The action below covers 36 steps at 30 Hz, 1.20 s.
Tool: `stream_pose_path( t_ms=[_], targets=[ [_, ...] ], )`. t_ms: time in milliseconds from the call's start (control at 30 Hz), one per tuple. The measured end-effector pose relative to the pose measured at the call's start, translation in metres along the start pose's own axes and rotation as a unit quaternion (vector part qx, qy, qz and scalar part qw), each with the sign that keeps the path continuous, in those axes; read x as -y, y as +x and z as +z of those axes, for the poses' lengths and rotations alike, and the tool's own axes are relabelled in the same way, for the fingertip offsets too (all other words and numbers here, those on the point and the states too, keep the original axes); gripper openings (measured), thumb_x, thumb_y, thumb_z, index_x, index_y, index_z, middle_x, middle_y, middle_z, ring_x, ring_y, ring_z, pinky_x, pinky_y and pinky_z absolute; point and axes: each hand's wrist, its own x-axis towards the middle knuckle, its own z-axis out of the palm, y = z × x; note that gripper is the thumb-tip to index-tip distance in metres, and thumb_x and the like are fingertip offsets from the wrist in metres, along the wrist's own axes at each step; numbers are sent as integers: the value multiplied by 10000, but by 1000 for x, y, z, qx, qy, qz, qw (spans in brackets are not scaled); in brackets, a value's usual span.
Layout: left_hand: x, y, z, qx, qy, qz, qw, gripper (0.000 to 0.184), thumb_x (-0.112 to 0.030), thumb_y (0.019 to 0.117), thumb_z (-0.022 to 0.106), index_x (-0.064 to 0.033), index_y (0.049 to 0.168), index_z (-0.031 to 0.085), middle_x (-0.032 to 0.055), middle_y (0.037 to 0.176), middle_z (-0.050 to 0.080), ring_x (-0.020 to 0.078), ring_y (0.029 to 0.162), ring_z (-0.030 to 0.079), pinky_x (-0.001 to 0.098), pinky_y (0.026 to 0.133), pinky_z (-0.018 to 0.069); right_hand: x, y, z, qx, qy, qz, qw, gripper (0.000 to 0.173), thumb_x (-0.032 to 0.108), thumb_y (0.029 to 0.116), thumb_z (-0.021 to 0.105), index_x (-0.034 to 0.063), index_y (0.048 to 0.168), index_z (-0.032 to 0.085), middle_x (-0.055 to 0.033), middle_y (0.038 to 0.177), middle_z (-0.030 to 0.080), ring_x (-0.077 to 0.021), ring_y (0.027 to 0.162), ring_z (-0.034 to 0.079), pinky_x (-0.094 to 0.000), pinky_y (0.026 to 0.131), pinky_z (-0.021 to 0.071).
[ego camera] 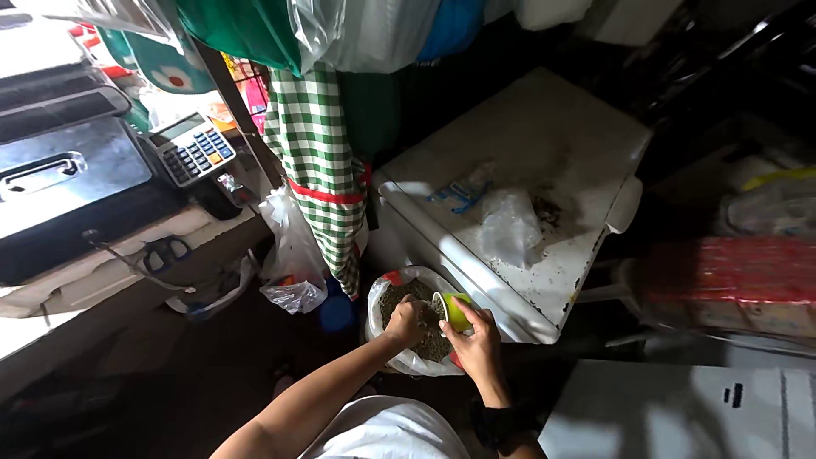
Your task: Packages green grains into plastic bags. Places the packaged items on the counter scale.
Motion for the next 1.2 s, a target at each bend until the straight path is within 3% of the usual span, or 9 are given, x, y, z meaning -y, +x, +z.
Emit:
stream_pose_path(
  t_ms=[100,300,667,867,933,1000,1033,1133,1200],
  targets=[
    [1,0,3,1,2,1,1000,452,-77,844,746,57,1265,652,260,1367,584,367,1301,560,472,1107,451,5,-2,0,10,-15,0,1000,509,184,772,844,30,1245,734,-234,1146,685,-348,1035,639,-464,927,534],
    [5,-1,4,-11,-1,23,1000,481,-88,828,762,69,1270,654,267,1330,614,363,1280,579,446,1106,448,14,-7,5,19,-46,-2,999,510,156,778,849,90,1271,733,-246,1176,599,-270,972,645,-331,787,580],
    [12,-1,5,-41,-27,38,998,423,-81,809,777,79,1190,687,262,1241,660,357,1204,626,456,1073,470,19,-13,15,9,-95,-84,992,510,90,736,862,129,1234,762,-259,1155,613,-343,987,662,-408,824,596],
    [13,-4,-4,-23,-58,-1,998,464,-56,834,757,31,1280,664,246,1287,645,351,1162,645,478,1034,493,7,-7,18,5,-113,-105,988,492,79,746,827,100,1232,757,-286,1166,621,-378,991,672,-438,802,599],
    [11,-9,-14,-19,-58,-42,997,494,-68,842,760,6,1318,650,239,1302,643,353,1173,642,498,1045,486,-3,0,17,57,-147,-35,987,493,92,792,794,73,1280,723,-313,1248,610,-416,1079,661,-481,887,582],
    [4,-14,-28,-26,-60,-60,996,502,-94,837,766,-2,1317,652,228,1260,663,340,1130,655,499,1015,501,-18,11,23,187,-195,74,960,519,86,862,743,80,1373,653,-313,1395,539,-441,1262,569,-518,1049,496],
    [1,-16,-33,-28,-62,-65,996,508,-94,831,775,-7,1316,652,223,1244,669,333,1111,661,497,1000,509,-31,15,33,241,-220,98,940,520,78,891,712,85,1403,623,-306,1451,497,-448,1312,531,-531,1080,473],
    [3,-14,-45,-18,-42,-77,996,532,-80,812,798,-12,1319,650,237,1293,650,359,1206,630,525,1056,482,-80,6,74,318,-302,72,896,584,-52,921,569,142,1471,566,-303,1560,386,-489,1395,441,-565,1096,448],
    [7,-12,-51,-16,-36,-80,996,522,-78,816,793,-15,1315,655,242,1289,655,372,1213,627,544,1056,474,-87,1,85,385,-294,82,871,672,-100,856,633,137,1480,550,-311,1583,338,-497,1424,397,-584,1114,430]
  ],
)
